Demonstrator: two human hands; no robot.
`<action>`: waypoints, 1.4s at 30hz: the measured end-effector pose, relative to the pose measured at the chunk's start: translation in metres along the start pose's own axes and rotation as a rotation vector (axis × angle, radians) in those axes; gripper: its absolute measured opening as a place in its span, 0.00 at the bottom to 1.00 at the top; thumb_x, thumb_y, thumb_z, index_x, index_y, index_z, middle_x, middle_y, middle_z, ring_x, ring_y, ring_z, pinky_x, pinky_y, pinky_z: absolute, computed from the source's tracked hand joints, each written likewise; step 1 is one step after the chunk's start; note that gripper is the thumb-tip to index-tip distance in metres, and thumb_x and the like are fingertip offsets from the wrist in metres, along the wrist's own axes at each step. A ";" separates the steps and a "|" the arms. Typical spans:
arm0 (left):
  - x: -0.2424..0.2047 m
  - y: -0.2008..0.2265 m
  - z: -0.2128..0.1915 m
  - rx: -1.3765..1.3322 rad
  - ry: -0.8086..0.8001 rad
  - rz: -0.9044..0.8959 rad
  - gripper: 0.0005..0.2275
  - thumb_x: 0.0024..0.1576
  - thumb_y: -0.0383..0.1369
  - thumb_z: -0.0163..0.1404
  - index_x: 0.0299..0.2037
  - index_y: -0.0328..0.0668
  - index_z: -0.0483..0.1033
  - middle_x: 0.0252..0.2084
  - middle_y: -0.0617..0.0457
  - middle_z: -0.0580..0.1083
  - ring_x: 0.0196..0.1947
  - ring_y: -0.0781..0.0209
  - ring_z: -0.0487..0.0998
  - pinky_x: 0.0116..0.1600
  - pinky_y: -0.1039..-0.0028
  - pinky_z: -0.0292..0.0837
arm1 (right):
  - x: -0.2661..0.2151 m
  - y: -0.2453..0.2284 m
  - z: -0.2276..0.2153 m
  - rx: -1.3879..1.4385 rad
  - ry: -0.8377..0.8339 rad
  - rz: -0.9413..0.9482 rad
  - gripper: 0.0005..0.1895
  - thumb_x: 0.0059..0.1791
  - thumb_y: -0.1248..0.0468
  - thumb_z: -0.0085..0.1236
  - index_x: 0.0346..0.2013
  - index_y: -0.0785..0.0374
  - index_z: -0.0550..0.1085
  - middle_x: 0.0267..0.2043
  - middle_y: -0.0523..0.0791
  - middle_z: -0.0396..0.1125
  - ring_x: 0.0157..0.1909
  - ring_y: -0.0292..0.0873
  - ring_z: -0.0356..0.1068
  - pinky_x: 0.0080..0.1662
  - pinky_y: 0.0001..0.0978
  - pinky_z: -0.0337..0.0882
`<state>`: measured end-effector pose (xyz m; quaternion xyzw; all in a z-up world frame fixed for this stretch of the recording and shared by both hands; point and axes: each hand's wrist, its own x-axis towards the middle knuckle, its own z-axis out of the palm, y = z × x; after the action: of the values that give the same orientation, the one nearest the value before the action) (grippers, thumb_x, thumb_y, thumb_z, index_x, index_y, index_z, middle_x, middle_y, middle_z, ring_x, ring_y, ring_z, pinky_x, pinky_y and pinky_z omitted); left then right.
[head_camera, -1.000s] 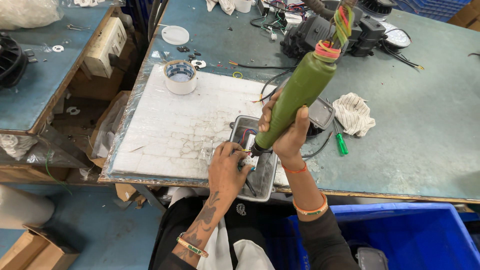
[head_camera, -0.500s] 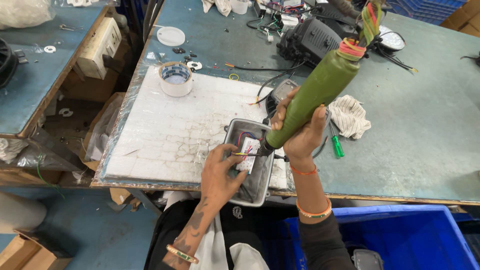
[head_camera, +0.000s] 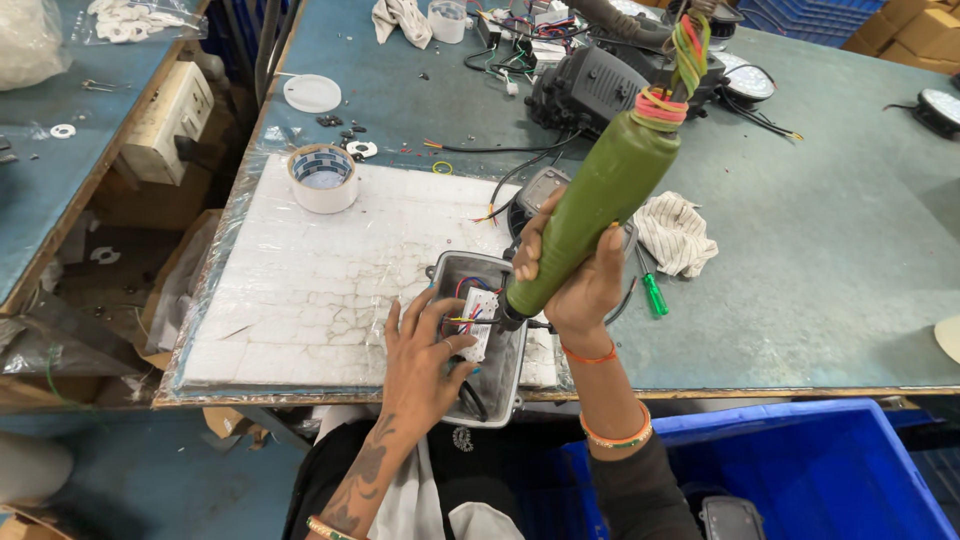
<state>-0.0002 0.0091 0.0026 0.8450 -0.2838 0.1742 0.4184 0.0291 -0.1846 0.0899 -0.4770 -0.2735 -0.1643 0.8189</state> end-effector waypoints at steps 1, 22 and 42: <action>0.000 0.000 0.001 0.016 -0.025 -0.015 0.12 0.38 0.31 0.66 0.33 0.45 0.85 0.59 0.54 0.69 0.69 0.45 0.57 0.72 0.41 0.40 | -0.002 0.001 0.002 -0.002 -0.007 0.000 0.38 0.56 0.34 0.44 0.56 0.69 0.63 0.35 0.51 0.62 0.31 0.41 0.63 0.38 0.35 0.68; -0.005 0.021 0.007 0.180 0.239 0.099 0.14 0.45 0.31 0.62 0.38 0.38 0.74 0.50 0.49 0.71 0.64 0.46 0.67 0.71 0.35 0.42 | -0.007 0.007 0.007 -0.001 -0.011 0.006 0.37 0.56 0.35 0.45 0.56 0.69 0.63 0.32 0.52 0.62 0.29 0.41 0.63 0.35 0.34 0.67; -0.006 0.043 0.003 -0.415 0.268 -0.214 0.16 0.46 0.26 0.64 0.46 0.41 0.80 0.41 0.48 0.81 0.39 0.56 0.83 0.45 0.69 0.77 | 0.031 -0.047 0.032 -0.439 0.084 -0.106 0.31 0.60 0.42 0.50 0.61 0.68 0.65 0.40 0.47 0.66 0.36 0.37 0.67 0.41 0.31 0.71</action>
<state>-0.0319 -0.0123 0.0243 0.7357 -0.1647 0.1774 0.6326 0.0194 -0.1799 0.1532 -0.6217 -0.2215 -0.2823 0.6962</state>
